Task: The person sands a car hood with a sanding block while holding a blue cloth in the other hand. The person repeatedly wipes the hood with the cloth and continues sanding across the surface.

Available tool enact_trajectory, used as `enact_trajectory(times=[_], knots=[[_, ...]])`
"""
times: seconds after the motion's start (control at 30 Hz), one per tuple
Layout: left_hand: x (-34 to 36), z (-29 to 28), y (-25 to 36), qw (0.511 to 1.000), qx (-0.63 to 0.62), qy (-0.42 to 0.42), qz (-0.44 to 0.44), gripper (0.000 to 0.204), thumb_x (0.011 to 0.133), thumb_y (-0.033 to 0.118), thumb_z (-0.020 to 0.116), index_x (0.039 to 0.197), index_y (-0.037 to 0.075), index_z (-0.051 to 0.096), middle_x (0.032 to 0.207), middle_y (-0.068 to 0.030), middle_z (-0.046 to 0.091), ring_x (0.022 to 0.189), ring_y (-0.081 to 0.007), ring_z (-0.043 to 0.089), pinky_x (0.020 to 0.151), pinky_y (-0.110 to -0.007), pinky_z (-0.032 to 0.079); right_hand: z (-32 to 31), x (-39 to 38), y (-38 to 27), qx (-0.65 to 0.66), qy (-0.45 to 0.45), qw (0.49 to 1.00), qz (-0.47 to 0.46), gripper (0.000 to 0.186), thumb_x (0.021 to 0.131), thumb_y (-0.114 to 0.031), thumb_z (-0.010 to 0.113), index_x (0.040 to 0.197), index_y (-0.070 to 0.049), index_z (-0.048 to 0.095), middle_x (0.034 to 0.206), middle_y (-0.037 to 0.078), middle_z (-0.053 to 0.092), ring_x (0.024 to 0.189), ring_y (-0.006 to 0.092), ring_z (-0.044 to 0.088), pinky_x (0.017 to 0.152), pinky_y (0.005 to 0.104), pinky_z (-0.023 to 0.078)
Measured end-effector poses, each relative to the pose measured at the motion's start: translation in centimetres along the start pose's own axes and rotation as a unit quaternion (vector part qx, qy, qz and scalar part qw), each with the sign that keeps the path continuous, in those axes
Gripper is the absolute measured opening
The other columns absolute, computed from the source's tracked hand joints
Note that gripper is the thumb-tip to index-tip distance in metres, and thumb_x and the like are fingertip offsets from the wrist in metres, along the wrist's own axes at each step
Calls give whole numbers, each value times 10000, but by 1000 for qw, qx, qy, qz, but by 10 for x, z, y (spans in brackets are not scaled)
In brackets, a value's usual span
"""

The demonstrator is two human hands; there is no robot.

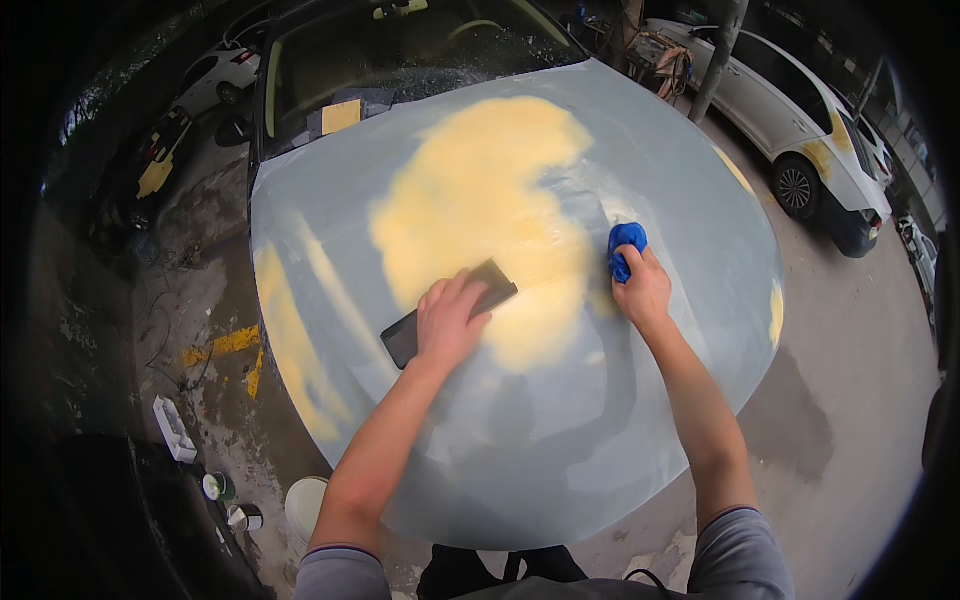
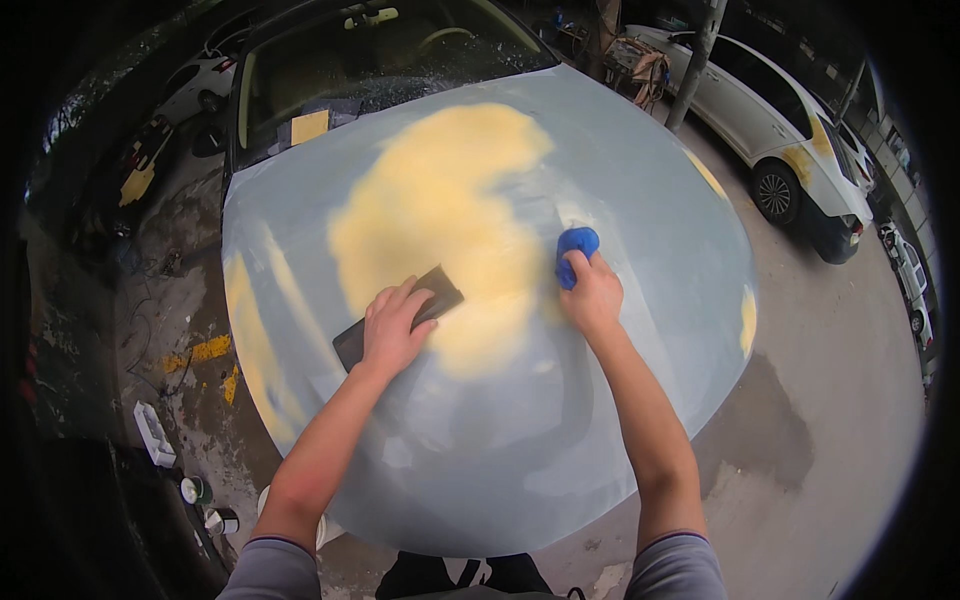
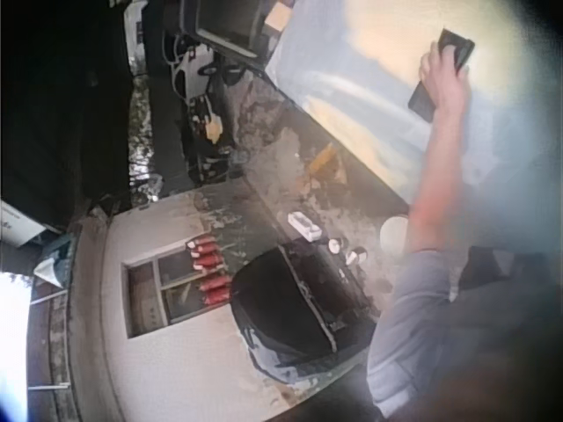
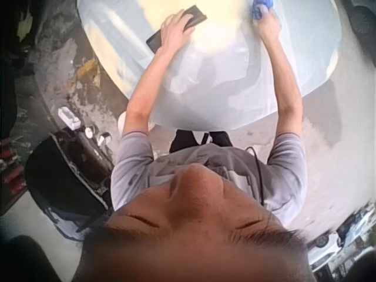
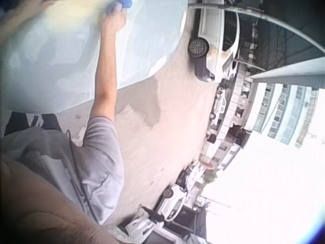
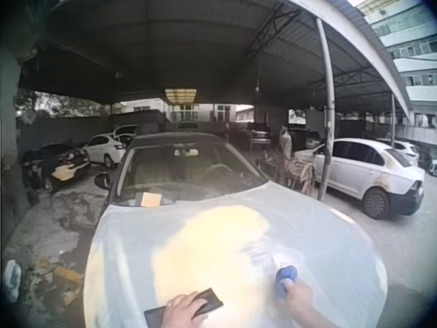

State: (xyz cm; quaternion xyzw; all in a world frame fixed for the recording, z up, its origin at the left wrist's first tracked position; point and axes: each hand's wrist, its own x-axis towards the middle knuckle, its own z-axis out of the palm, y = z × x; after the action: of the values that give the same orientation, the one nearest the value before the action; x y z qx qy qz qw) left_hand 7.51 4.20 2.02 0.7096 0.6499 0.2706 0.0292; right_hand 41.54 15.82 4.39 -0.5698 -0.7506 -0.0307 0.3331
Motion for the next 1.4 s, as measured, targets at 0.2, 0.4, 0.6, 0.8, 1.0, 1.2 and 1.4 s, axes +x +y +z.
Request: enact_trajectory(times=[0.2, 0.4, 0.6, 0.8, 1.0, 1.2, 1.4], knots=[[48, 38, 12, 988, -22, -8, 149, 549, 921, 308, 868, 1449, 248, 733, 1669, -85, 570, 1373, -352, 562, 1210, -524, 440, -47, -124, 80, -145, 125, 979, 63, 517, 626, 27, 785, 1105, -159, 730, 1079, 101, 662, 1044, 385, 648, 833, 489, 479], [258, 66, -19, 998, 63, 7, 19, 505, 1027, 370, 743, 1518, 251, 725, 1635, -114, 625, 1395, -377, 559, 1222, -477, 462, -26, -117, 68, -115, 147, 981, 60, 527, 628, 40, 782, 1112, -162, 733, 1077, 101, 648, 1055, 376, 642, 837, 485, 471], [127, 67, -20, 975, 23, -32, 217, 542, 994, 319, 801, 1523, 235, 718, 1666, -128, 565, 1378, -381, 554, 1201, -512, 479, -34, -123, 89, -160, 148, 972, 93, 503, 643, 41, 786, 1100, -162, 737, 1070, 99, 655, 1060, 382, 649, 859, 481, 483], [193, 61, -41, 980, 39, -4, 196, 505, 1021, 315, 772, 1513, 208, 727, 1637, -170, 606, 1397, -405, 585, 1193, -528, 482, -31, -120, 76, -133, 131, 977, 102, 487, 707, 50, 772, 1153, -144, 742, 1117, 117, 678, 1078, 375, 654, 927, 472, 500], [263, 89, -49, 989, 41, -13, 143, 483, 1047, 337, 717, 1508, 194, 725, 1624, -202, 611, 1436, -412, 597, 1210, -523, 479, -19, -116, 72, -131, 157, 974, 102, 478, 700, 39, 778, 1134, -158, 739, 1058, 112, 647, 1045, 377, 650, 883, 482, 500], [95, 32, -51, 964, 4, -22, 267, 482, 998, 252, 783, 1477, 202, 756, 1614, -170, 611, 1371, -382, 625, 1182, -534, 480, -33, -120, 83, -164, 164, 967, 102, 492, 683, 30, 795, 1132, -162, 745, 1073, 113, 666, 1042, 376, 653, 865, 486, 497], [293, 67, -65, 988, 84, 5, 126, 453, 1070, 369, 698, 1497, 224, 743, 1589, -167, 651, 1380, -416, 636, 1176, -521, 518, -20, -113, 70, -129, 174, 973, 77, 493, 680, 23, 801, 1131, -168, 744, 1052, 112, 652, 1032, 370, 650, 851, 472, 486]])
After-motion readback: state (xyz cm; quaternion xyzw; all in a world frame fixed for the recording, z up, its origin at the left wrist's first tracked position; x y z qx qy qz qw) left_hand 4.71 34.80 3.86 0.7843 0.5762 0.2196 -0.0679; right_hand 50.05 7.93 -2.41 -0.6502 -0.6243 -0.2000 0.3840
